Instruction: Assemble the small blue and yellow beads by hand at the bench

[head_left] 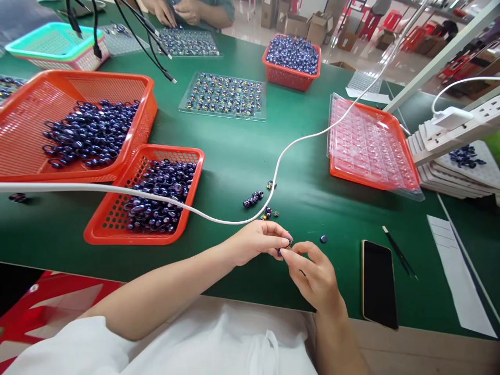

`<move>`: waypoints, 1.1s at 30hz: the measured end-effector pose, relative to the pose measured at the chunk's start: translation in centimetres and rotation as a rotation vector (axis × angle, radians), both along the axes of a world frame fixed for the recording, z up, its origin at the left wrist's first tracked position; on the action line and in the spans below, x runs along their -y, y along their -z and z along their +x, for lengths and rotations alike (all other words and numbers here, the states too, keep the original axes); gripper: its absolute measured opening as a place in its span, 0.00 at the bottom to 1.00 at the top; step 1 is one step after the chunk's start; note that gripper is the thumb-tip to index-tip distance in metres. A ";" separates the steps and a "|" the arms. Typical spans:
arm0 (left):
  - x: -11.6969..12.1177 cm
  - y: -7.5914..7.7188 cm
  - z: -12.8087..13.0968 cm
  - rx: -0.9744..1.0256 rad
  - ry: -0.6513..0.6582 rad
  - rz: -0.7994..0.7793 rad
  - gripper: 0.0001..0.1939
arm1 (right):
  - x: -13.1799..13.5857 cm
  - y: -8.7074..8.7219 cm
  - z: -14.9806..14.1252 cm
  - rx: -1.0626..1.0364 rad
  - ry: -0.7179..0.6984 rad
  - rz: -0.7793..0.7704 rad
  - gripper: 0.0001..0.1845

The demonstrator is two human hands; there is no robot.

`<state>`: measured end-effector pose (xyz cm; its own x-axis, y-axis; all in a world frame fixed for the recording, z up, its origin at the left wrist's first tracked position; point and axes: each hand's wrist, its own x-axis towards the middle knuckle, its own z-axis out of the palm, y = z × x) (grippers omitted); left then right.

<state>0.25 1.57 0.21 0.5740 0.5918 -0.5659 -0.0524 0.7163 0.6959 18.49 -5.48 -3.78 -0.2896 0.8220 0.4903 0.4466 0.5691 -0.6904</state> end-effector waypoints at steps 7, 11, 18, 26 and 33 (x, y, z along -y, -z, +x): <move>0.2 0.1 0.1 -0.077 0.010 0.126 0.17 | 0.0 0.1 -0.4 0.101 0.066 0.060 0.17; 0.2 0.1 0.2 -0.060 -0.022 0.132 0.18 | -0.1 0.0 -0.4 0.057 0.159 0.075 0.19; 0.3 -0.5 0.3 -0.029 -0.019 0.108 0.15 | 0.1 -0.6 -0.2 -0.114 0.253 -0.012 0.24; 0.8 -0.6 0.5 -0.023 -0.036 0.129 0.13 | 0.4 -0.4 -0.1 -0.160 0.258 -0.035 0.27; 0.8 -0.6 0.5 -0.028 -0.016 0.202 0.12 | 0.4 -0.5 0.0 -0.187 0.239 -0.063 0.27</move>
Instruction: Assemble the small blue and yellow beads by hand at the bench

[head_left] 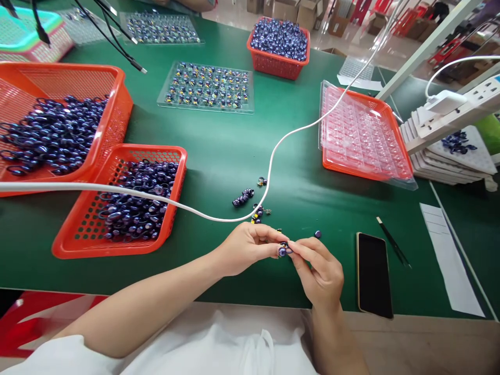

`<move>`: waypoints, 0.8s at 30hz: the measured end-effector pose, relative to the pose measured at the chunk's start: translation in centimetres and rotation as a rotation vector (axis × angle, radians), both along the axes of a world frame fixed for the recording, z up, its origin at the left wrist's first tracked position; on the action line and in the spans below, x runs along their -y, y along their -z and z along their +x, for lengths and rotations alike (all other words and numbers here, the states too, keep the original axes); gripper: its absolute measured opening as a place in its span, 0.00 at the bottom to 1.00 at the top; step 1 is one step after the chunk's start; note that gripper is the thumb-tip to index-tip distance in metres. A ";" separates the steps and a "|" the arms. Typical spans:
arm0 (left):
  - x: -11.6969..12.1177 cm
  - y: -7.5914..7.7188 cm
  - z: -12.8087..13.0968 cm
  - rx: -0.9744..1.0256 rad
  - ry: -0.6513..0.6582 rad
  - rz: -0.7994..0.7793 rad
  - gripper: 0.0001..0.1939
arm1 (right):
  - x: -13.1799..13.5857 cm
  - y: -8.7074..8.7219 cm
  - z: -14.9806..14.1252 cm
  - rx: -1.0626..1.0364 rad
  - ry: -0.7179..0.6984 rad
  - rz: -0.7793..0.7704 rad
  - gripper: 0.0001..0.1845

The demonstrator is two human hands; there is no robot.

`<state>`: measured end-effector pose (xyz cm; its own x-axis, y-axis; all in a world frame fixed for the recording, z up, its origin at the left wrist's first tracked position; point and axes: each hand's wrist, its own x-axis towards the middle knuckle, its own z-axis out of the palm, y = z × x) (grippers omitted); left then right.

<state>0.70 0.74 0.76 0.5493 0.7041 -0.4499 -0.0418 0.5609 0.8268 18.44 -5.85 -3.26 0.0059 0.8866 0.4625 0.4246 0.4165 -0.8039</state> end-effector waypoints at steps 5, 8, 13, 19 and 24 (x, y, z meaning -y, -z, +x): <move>0.1 -0.1 0.1 -0.061 0.004 0.031 0.14 | 0.0 0.0 0.0 -0.002 0.013 -0.024 0.25; 0.2 0.0 0.0 -0.110 0.016 0.082 0.14 | 0.0 0.1 0.0 -0.001 0.021 -0.032 0.24; 0.4 0.1 -0.3 -0.299 0.086 0.408 0.12 | -0.1 0.1 -0.1 0.018 0.046 -0.025 0.24; 0.2 -0.1 -0.3 -0.333 0.150 0.697 0.10 | -0.2 0.2 0.0 0.056 0.056 -0.039 0.21; 0.3 0.1 0.0 -0.357 0.131 0.664 0.10 | -0.3 0.0 -0.2 0.056 0.090 -0.088 0.16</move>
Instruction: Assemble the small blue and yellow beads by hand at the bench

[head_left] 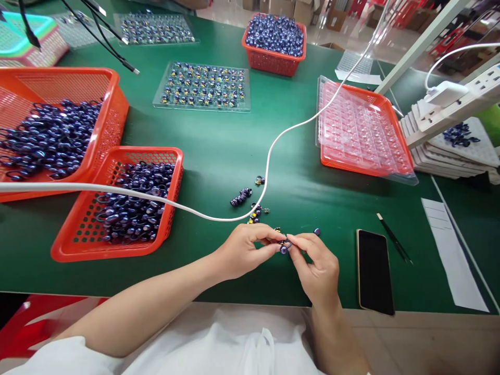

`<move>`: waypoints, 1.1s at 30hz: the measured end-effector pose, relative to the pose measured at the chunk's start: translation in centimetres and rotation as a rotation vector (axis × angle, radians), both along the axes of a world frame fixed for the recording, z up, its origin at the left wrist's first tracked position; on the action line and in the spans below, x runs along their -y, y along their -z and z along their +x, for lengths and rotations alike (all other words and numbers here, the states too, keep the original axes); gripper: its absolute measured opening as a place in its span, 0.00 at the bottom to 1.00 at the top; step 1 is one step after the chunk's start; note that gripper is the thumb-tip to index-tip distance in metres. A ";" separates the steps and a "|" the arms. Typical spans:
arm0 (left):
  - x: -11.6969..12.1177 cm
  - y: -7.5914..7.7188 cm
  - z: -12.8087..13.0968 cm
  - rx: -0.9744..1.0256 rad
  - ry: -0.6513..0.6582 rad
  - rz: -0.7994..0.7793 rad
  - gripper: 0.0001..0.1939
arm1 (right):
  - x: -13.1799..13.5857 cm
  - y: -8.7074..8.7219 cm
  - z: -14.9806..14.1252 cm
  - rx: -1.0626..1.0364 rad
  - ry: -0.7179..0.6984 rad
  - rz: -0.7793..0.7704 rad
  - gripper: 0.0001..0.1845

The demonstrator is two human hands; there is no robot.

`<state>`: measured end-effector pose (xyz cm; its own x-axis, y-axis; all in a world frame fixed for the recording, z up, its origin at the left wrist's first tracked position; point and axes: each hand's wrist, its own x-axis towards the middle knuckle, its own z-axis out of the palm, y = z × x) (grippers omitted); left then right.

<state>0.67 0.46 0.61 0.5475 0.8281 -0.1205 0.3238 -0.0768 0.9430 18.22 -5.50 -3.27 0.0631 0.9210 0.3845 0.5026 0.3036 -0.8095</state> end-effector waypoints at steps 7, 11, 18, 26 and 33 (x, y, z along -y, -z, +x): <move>0.6 0.1 0.3 0.026 -0.058 0.027 0.11 | 0.1 -0.6 0.1 -0.178 -0.064 -0.227 0.07; 0.7 0.1 0.4 0.050 -0.050 0.092 0.10 | 0.2 -0.5 0.1 -0.224 -0.059 -0.293 0.05; 0.9 0.4 0.5 0.084 -0.045 0.102 0.10 | 0.4 -0.3 0.1 -0.255 -0.048 -0.313 0.05; 1.0 0.5 0.5 0.107 -0.032 0.171 0.09 | 0.5 -0.4 0.2 -0.316 -0.062 -0.408 0.05; 0.9 0.8 0.7 0.059 -0.013 0.261 0.08 | 0.1 -0.6 -0.2 -0.237 -0.023 -0.430 0.05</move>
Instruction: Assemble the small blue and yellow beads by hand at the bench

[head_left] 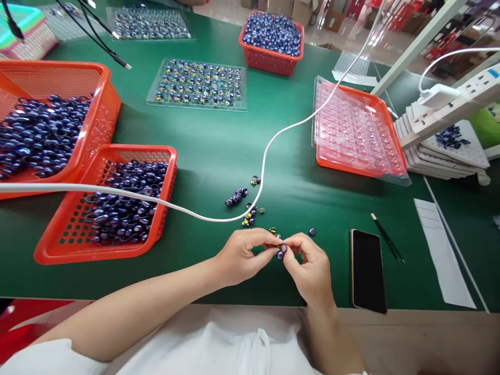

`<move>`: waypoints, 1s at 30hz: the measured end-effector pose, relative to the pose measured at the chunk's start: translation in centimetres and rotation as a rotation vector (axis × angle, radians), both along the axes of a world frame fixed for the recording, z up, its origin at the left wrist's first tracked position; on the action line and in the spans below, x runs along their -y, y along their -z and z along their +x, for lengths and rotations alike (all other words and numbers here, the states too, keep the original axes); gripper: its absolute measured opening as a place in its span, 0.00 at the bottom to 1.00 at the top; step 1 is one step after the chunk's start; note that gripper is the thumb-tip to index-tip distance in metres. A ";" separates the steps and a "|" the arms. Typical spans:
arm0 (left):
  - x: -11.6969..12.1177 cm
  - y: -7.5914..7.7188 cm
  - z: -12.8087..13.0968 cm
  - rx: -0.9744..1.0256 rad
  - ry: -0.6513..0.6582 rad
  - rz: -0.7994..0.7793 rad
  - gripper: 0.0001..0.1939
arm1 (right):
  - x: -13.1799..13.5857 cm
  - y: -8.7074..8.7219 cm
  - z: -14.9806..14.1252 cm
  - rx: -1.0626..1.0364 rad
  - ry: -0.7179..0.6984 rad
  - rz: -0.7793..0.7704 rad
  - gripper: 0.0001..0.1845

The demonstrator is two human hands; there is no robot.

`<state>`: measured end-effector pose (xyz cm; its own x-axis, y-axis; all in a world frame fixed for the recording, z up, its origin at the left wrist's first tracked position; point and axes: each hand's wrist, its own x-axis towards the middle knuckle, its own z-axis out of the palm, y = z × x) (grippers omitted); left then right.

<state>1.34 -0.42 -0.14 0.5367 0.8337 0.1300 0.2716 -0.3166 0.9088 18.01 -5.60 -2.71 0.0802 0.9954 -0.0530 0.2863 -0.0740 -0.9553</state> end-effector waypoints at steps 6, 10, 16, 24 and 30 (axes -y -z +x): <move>0.1 0.3 0.0 -0.089 -0.011 -0.141 0.09 | 0.2 -0.5 3.0 0.230 -0.051 0.003 0.09; -0.3 0.3 -0.1 -0.084 -0.090 -0.336 0.10 | 0.0 0.5 5.1 0.544 0.164 -0.079 0.16; -0.9 0.6 -0.4 0.038 -0.103 -0.526 0.13 | -1.0 1.8 4.9 0.703 0.096 -0.227 0.16; -0.7 1.2 -0.7 0.108 -0.055 -0.576 0.13 | -0.9 1.9 5.0 0.758 0.094 -0.176 0.12; -0.8 0.9 -0.6 0.103 -0.057 -0.572 0.12 | -0.5 1.9 5.2 0.778 0.081 -0.156 0.11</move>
<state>0.76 0.36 -1.04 0.4973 0.8138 -0.3007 0.1754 0.2451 0.9535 23.24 -5.09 -4.66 0.2232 0.9705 -0.0908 0.8547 -0.2397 -0.4605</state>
